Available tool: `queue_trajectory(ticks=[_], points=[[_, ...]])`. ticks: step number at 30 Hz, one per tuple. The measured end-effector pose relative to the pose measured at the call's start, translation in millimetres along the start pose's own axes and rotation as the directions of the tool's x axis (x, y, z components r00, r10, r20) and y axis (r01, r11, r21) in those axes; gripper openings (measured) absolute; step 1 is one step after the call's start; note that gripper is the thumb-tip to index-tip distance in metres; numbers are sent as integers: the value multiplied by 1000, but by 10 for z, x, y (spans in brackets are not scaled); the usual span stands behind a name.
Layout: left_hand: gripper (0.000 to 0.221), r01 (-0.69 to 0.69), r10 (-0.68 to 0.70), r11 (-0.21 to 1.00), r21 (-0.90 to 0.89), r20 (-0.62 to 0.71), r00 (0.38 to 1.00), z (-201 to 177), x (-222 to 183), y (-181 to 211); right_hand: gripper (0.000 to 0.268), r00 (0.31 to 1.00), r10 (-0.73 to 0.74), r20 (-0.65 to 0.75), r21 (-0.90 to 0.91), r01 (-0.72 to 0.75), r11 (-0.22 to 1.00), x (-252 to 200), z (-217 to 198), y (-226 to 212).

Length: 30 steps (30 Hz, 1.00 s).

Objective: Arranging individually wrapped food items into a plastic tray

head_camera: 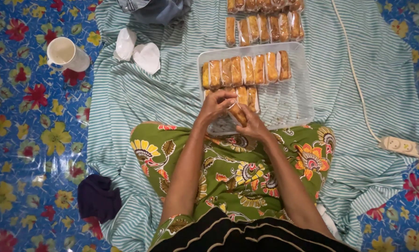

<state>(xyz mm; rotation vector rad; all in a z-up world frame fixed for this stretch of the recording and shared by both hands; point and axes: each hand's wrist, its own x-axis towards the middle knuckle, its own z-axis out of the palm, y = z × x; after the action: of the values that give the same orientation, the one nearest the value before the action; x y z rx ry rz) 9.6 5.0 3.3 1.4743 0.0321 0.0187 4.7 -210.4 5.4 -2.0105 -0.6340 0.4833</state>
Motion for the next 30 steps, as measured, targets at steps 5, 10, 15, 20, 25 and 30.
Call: queue_trajectory(ticks=[5, 10, 15, 20, 25, 30], points=[[18, -70, 65, 990, 121, 48, 997, -52, 47, -156, 82, 1000, -8, 9, 38, 8, 999, -23, -31, -84], [13, -68, 70, 989, 128, -7, 998, -6, 101, -392, 80, 1000, -28, 13, 43, 27, 999, -14, -41, -83], [11, -98, 106, 992, 82, -92, 990, 23, 113, -302, 81, 999, -38, 15, 63, 37, 997, -11, -56, -66], [14, -67, 81, 993, 99, -144, 986, -12, 123, -349, 90, 998, 66, -26, 99, -63, 993, -44, -25, -175], [13, -99, 119, 963, 249, -65, 991, 23, 61, -381, 92, 993, 110, -43, 74, -107, 992, -67, 16, -143], [16, -95, 100, 961, 260, -8, 995, 65, -4, -197, 92, 994, 102, -48, 27, -101, 995, -71, 45, -59]])
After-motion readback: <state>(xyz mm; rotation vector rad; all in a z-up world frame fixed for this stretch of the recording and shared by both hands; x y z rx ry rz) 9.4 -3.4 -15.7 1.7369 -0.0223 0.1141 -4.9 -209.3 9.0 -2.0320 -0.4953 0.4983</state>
